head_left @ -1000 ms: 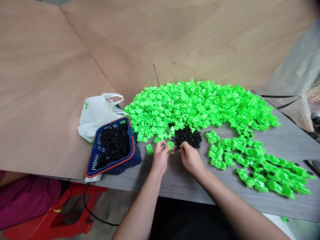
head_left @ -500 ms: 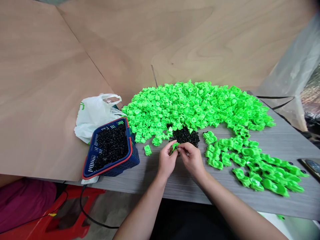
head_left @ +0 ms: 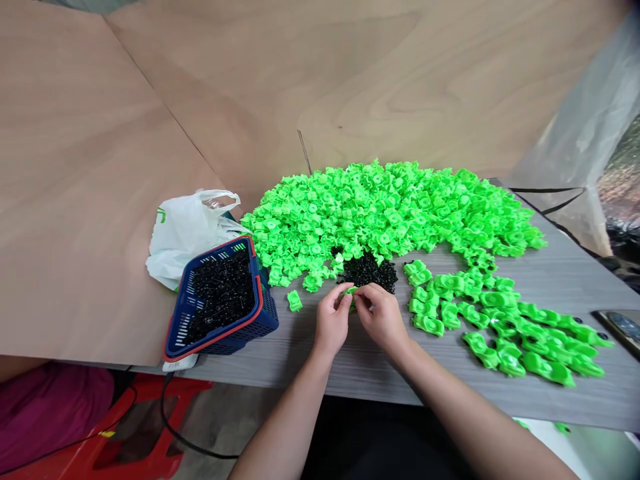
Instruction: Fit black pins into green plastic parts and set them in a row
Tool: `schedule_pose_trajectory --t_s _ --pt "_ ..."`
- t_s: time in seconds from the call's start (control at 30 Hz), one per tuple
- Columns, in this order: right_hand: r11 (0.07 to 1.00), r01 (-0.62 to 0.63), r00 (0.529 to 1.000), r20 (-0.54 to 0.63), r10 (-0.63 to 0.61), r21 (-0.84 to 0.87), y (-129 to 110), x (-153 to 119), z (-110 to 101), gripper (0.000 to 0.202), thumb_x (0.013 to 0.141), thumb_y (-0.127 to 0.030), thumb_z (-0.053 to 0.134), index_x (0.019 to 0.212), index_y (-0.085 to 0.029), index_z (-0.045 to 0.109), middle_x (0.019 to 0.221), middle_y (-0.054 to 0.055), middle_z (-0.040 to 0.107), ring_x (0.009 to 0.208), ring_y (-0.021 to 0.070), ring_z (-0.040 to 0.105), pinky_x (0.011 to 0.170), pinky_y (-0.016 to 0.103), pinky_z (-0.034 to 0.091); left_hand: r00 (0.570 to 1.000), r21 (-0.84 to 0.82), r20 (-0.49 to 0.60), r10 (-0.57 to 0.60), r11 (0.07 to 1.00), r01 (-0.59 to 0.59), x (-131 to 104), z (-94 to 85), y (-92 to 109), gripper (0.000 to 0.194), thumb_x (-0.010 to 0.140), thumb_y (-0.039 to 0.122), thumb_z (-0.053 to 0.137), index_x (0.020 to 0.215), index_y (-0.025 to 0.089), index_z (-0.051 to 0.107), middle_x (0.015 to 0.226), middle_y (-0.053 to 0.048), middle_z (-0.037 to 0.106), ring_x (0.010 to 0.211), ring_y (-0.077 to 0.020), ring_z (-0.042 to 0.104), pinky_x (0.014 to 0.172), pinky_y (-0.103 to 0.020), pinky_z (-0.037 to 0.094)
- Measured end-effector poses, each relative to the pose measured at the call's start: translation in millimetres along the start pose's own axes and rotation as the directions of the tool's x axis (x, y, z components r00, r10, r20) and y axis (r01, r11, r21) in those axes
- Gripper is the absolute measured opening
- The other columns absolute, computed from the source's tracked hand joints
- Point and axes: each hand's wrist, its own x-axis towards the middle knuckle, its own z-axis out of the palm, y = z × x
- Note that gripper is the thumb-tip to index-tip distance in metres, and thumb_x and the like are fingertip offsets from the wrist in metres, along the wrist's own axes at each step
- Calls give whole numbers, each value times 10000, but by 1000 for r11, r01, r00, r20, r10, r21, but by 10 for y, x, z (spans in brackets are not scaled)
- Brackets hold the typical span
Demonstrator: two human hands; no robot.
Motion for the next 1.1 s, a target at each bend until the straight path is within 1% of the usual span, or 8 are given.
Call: schedule_pose_trajectory --t_s 0.1,0.17,0.3,0.47,0.6,0.77,0.97,1.1 --pt "999 -19 998 -51 21 35 4 -10 21 131 898 -203 527 916 -205 657 806 43 657 725 176 598 677 288 452 1000 -51 -17 -7 999 6 10 7 -5 309 874 384 633 1110 195 699 1155 -108 699 926 -208 684 772 -312 576" --pt "994 -57 995 -76 65 97 17 -14 41 106 883 -219 561 937 -204 650 799 32 669 706 170 607 665 280 465 999 -75 -39 -4 997 2 15 6 -4 302 868 373 641 1101 189 696 1136 -108 703 920 -202 684 773 -306 572" --pt "962 -139 986 -57 156 236 66 -20 83 91 881 -264 586 912 -205 647 791 30 685 703 174 631 657 277 495 997 -72 -77 20 997 -26 20 -6 -5 286 865 357 646 1087 184 696 1105 -106 706 968 -205 672 793 -294 559" --pt "923 -177 979 -37 201 342 104 -31 116 129 886 -315 595 910 -202 651 806 45 694 724 189 644 675 293 521 997 -42 -65 49 998 -52 16 -16 2 266 878 343 630 1079 185 704 1088 -105 713 949 -202 679 840 -319 554" --pt "912 -185 978 -25 208 366 114 -36 127 146 887 -329 600 911 -198 658 820 55 693 741 194 642 689 302 528 998 -44 -51 41 998 -43 9 -18 11 272 890 342 611 1098 191 701 1125 -111 700 1006 -220 668 823 -324 566" --pt "907 -189 976 -27 215 377 133 -39 147 140 883 -331 612 898 -200 658 819 53 687 740 191 639 692 303 527 998 -61 -49 39 997 -42 4 -13 12 269 890 347 605 1091 194 695 1136 -112 693 1011 -223 663 803 -326 574" --pt "883 -196 968 -59 243 427 142 -58 168 127 877 -328 627 894 -205 655 805 42 680 723 182 629 678 299 525 997 -42 -24 70 997 -71 -15 -5 34 247 914 328 578 1105 207 675 1148 -100 684 1033 -213 652 849 -334 559" --pt "856 -199 964 -59 258 477 145 -56 162 130 860 -330 650 853 -201 666 818 46 678 731 182 625 680 300 526 995 -12 -30 100 995 -100 -27 -5 48 248 916 325 577 1108 202 673 1148 -103 686 1039 -217 652 872 -338 543"
